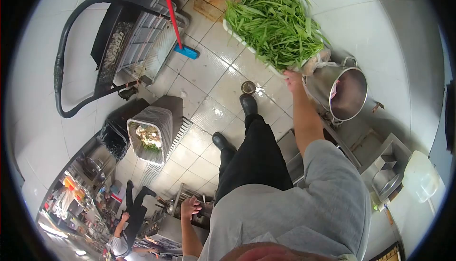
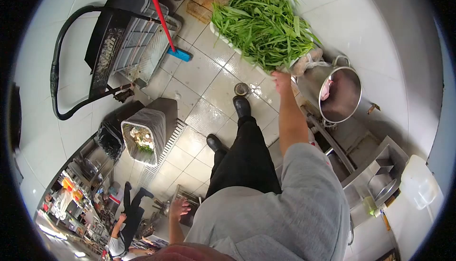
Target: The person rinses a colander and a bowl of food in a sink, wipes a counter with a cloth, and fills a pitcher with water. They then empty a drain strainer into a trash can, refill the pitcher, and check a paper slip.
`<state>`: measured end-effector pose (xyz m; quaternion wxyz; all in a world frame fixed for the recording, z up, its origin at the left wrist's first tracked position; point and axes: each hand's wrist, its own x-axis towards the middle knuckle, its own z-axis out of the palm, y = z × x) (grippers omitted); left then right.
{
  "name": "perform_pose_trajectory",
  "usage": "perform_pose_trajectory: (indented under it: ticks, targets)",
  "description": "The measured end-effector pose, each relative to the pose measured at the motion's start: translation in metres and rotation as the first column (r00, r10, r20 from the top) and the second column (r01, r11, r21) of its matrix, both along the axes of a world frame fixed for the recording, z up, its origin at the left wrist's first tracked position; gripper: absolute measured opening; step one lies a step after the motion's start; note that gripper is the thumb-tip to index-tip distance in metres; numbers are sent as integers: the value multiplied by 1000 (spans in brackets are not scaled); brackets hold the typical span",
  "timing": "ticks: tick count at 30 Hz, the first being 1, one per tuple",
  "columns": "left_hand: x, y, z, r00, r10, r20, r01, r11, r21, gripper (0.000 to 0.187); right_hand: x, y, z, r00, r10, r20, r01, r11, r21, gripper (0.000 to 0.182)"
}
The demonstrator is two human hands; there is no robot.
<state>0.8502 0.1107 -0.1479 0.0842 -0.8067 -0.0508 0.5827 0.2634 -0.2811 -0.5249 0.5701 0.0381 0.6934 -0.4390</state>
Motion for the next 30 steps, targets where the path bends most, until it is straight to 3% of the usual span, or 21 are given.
perform_pose_trajectory:
  ticks: [7, 11, 14, 21, 24, 26, 28, 30]
  targets:
    - [4, 2, -3, 999, 41, -6, -41, 975, -217, 46, 41, 27, 44, 995, -79, -66, 81, 996, 28, 21]
    - [3, -10, 14, 997, 73, -2, -70, 954, -293, 50, 57, 56, 115, 974, 141, -175, -131, 989, 71, 34]
    - [-3, -4, 24, 998, 51, 42, -33, 932, -360, 51, 59, 82, 158, 907, 330, -260, -326, 943, 60, 34]
    - [17, 41, 39, 981, 178, 74, -117, 853, -509, 52, 91, 138, 260, 779, 601, -178, -626, 760, -176, 36]
    - [41, 86, 36, 957, 285, 59, -195, 779, -596, 52, 135, 151, 299, 632, 741, -227, -774, 618, -137, 38]
    - [69, 118, 36, 934, 354, 53, -246, 742, -624, 52, 202, 161, 343, 675, 733, -83, -709, 614, -347, 43]
    - [94, 161, 37, 904, 427, 14, -314, 687, -656, 53, 271, 183, 408, 623, 782, -29, -726, 563, -394, 47]
    - [132, 211, 18, 862, 505, -31, -394, 631, -669, 55, 333, 205, 425, 543, 840, -4, -764, 492, -418, 53]
